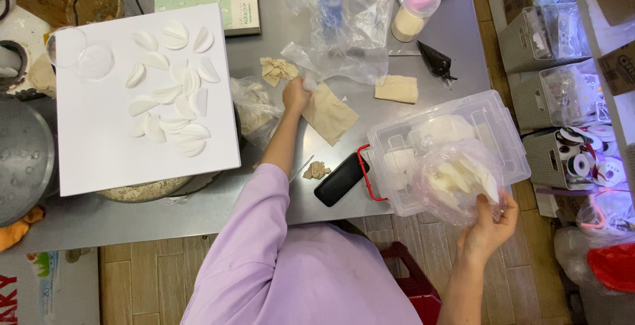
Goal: The person packs circular white decorations into plastic containers, wipes down a stainless steel work surface with a cloth, and places packaged cakes into a chest freezer.
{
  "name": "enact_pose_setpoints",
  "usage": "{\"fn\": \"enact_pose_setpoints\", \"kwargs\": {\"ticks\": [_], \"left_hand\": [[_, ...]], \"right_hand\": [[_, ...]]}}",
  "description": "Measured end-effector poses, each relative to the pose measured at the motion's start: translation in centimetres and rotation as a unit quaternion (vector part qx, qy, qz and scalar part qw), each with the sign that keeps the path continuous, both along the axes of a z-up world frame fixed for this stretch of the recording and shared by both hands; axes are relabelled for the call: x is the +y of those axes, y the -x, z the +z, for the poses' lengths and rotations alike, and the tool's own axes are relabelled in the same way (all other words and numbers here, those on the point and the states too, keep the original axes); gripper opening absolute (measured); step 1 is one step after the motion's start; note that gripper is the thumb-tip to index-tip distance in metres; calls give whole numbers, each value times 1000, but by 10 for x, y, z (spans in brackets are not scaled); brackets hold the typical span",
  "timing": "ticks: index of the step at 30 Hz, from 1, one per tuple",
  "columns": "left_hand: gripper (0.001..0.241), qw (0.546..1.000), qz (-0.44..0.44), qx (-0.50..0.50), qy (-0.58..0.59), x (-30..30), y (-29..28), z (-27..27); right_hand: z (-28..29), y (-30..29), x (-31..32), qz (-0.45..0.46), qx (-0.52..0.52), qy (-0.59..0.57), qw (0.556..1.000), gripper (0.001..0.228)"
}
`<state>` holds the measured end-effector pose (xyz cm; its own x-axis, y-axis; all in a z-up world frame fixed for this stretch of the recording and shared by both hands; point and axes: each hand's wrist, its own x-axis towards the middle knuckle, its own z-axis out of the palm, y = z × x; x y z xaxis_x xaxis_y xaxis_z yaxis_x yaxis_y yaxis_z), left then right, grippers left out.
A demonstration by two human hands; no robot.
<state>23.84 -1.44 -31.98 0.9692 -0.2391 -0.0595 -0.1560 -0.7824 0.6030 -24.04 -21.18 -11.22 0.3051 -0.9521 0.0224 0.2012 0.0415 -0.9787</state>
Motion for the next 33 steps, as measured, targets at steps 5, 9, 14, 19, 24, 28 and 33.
{"fn": "enact_pose_setpoints", "kwargs": {"ticks": [5,9,14,19,24,28,33], "left_hand": [[39,982,133,2,133,19,-13,2],[32,985,120,57,109,20,-17,8],[54,993,71,-54,74,-14,2,13],[52,995,94,-20,-1,-38,-7,26],[24,998,21,-23,-48,-42,-7,31],[22,996,4,-87,23,-30,9,42],[28,964,-98,-175,173,-28,46,67]], "right_hand": [[6,-17,2,15,2,1,1000,32],[13,-26,5,24,26,18,999,31],[20,-31,15,24,40,25,999,31],[21,-21,17,-11,42,25,999,28],[13,-14,17,-28,40,17,999,29],[11,-19,16,-37,25,7,999,27],[8,-30,12,-36,17,5,999,28]]}}
